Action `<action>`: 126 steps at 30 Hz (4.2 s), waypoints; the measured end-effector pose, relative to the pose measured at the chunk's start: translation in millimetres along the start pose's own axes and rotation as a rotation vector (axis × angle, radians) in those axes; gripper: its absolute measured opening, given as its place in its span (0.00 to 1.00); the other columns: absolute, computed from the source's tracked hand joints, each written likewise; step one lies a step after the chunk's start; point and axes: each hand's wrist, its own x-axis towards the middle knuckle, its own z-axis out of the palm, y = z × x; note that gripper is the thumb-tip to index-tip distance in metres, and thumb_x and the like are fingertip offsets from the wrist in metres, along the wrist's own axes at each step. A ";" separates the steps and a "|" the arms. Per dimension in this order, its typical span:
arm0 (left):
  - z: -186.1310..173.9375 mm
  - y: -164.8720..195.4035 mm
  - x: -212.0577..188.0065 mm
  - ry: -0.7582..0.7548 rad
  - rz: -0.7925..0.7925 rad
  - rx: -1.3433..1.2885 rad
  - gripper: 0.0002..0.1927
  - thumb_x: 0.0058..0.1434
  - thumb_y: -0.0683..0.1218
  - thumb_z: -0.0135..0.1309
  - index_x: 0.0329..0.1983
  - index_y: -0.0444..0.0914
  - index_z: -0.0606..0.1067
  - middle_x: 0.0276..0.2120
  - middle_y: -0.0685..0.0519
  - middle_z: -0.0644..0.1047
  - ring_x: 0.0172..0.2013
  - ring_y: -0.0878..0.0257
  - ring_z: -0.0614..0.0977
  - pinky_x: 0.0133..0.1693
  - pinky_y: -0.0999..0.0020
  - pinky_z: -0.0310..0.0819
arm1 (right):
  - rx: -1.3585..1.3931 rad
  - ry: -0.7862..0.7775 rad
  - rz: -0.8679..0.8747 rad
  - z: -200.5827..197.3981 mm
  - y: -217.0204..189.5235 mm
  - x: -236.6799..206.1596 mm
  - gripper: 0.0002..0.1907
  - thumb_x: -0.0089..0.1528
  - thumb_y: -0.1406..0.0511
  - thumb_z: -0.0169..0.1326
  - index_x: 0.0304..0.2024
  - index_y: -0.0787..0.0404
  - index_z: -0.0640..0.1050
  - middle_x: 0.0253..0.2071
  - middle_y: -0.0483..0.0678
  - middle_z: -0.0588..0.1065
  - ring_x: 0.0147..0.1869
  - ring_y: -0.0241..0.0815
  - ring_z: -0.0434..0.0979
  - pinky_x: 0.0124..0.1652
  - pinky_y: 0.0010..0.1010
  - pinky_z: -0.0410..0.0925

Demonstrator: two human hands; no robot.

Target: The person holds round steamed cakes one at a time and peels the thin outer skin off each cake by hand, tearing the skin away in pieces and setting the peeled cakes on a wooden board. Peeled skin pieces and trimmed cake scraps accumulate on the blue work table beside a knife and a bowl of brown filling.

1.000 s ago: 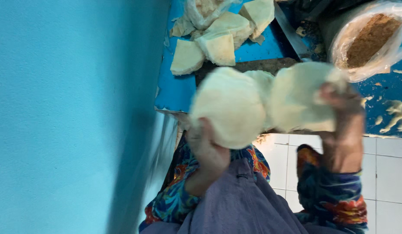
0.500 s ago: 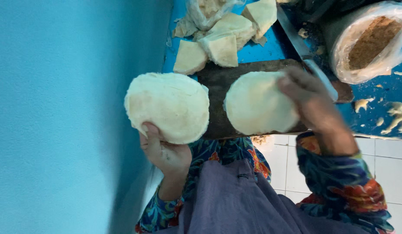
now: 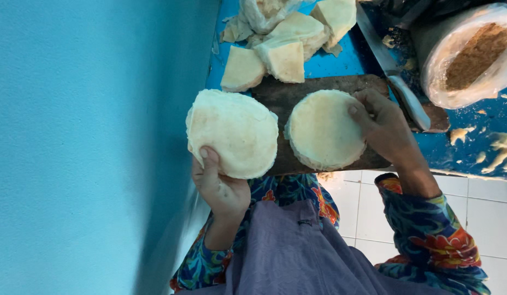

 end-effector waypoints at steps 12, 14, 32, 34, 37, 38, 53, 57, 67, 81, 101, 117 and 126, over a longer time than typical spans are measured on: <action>22.9 -40.4 -22.3 -0.151 -0.334 -0.037 0.20 0.74 0.48 0.53 0.62 0.31 0.70 0.53 0.46 0.78 0.53 0.58 0.81 0.54 0.59 0.77 | 0.334 -0.002 -0.089 14.4 -67.9 -44.8 0.30 0.67 0.59 0.54 0.69 0.60 0.63 0.61 0.54 0.72 0.62 0.43 0.76 0.56 0.33 0.71; 28.2 -49.7 -27.9 -0.253 -0.367 0.041 0.21 0.76 0.49 0.54 0.62 0.29 0.72 0.53 0.46 0.78 0.51 0.60 0.80 0.53 0.62 0.76 | 0.711 -0.065 0.023 21.1 -65.2 -42.9 0.31 0.66 0.60 0.56 0.69 0.60 0.63 0.62 0.52 0.72 0.63 0.42 0.75 0.58 0.33 0.71; 35.7 -54.2 -32.1 -0.402 -0.322 0.171 0.23 0.76 0.42 0.51 0.70 0.27 0.69 0.54 0.46 0.79 0.50 0.66 0.81 0.54 0.69 0.79 | 0.154 0.147 -0.251 8.7 -60.2 -42.9 0.24 0.65 0.65 0.58 0.61 0.65 0.68 0.61 0.53 0.70 0.63 0.45 0.72 0.59 0.34 0.70; 36.2 -59.0 -31.3 -0.374 -0.337 0.166 0.21 0.76 0.40 0.50 0.70 0.28 0.70 0.52 0.45 0.79 0.48 0.65 0.81 0.52 0.68 0.80 | -0.387 0.352 -0.471 6.0 -74.1 -58.8 0.26 0.57 0.68 0.63 0.55 0.68 0.70 0.55 0.60 0.71 0.59 0.56 0.72 0.55 0.40 0.70; 36.7 -60.3 -31.6 -0.356 -0.344 0.246 0.20 0.73 0.41 0.49 0.66 0.30 0.70 0.53 0.49 0.79 0.50 0.66 0.82 0.52 0.68 0.82 | -0.140 0.178 -0.547 12.9 -90.6 -79.7 0.15 0.58 0.67 0.65 0.39 0.60 0.71 0.51 0.53 0.75 0.56 0.51 0.76 0.45 0.30 0.75; 36.9 -59.7 -32.4 -0.364 -0.335 0.256 0.20 0.73 0.40 0.49 0.66 0.29 0.71 0.53 0.49 0.79 0.50 0.66 0.82 0.52 0.69 0.81 | -0.161 0.183 -0.491 15.6 -94.1 -84.5 0.15 0.58 0.68 0.66 0.41 0.62 0.73 0.50 0.53 0.75 0.52 0.49 0.77 0.43 0.30 0.75; 39.8 -48.0 -32.9 -0.446 -0.245 0.295 0.29 0.71 0.50 0.53 0.69 0.32 0.62 0.60 0.47 0.71 0.60 0.63 0.74 0.62 0.68 0.72 | 0.370 -0.017 0.109 16.6 -67.7 -73.3 0.06 0.66 0.69 0.57 0.41 0.67 0.82 0.35 0.45 0.78 0.40 0.32 0.75 0.39 0.25 0.68; 41.2 -52.2 -34.1 -0.418 -0.239 0.391 0.27 0.68 0.47 0.55 0.66 0.34 0.61 0.56 0.48 0.70 0.57 0.63 0.74 0.58 0.67 0.73 | 0.475 -0.094 0.103 21.4 -51.8 -69.9 0.06 0.67 0.69 0.56 0.42 0.67 0.80 0.37 0.43 0.76 0.44 0.31 0.75 0.44 0.25 0.69; 28.5 -53.9 -36.6 -0.088 -0.230 0.085 0.21 0.69 0.40 0.49 0.65 0.31 0.66 0.54 0.46 0.75 0.53 0.60 0.78 0.56 0.65 0.74 | 1.000 0.340 0.089 5.0 -9.2 -49.2 0.04 0.71 0.66 0.49 0.46 0.59 0.74 0.41 0.44 0.75 0.43 0.36 0.76 0.47 0.31 0.74; -16.7 61.8 40.3 -0.054 0.577 0.697 0.12 0.76 0.35 0.50 0.61 0.32 0.72 0.51 0.47 0.77 0.50 0.59 0.78 0.53 0.64 0.75 | 1.130 0.580 -0.148 -61.5 24.8 -84.5 0.13 0.77 0.65 0.45 0.58 0.69 0.72 0.49 0.54 0.75 0.51 0.47 0.76 0.56 0.38 0.72; 37.9 -8.3 -2.8 -0.824 0.482 1.125 0.28 0.65 0.47 0.66 0.66 0.38 0.71 0.63 0.46 0.75 0.62 0.51 0.78 0.61 0.57 0.77 | 0.899 0.189 0.117 10.5 -13.5 -46.2 0.01 0.69 0.69 0.57 0.43 0.62 0.79 0.37 0.44 0.76 0.35 0.32 0.73 0.33 0.22 0.66; 48.9 -44.0 -25.5 -0.702 0.046 0.744 0.19 0.77 0.43 0.48 0.67 0.30 0.63 0.53 0.39 0.81 0.53 0.57 0.86 0.51 0.67 0.84 | 0.571 0.019 -0.013 32.2 -41.9 -58.0 0.09 0.64 0.76 0.57 0.46 0.65 0.78 0.43 0.47 0.79 0.46 0.33 0.80 0.48 0.26 0.76; 48.2 -50.3 -28.1 -0.652 0.029 0.706 0.11 0.75 0.41 0.48 0.55 0.30 0.66 0.45 0.42 0.82 0.46 0.62 0.86 0.45 0.71 0.82 | 0.485 0.063 -0.108 38.1 -40.2 -64.8 0.11 0.64 0.77 0.57 0.48 0.63 0.77 0.44 0.47 0.79 0.48 0.33 0.81 0.49 0.25 0.76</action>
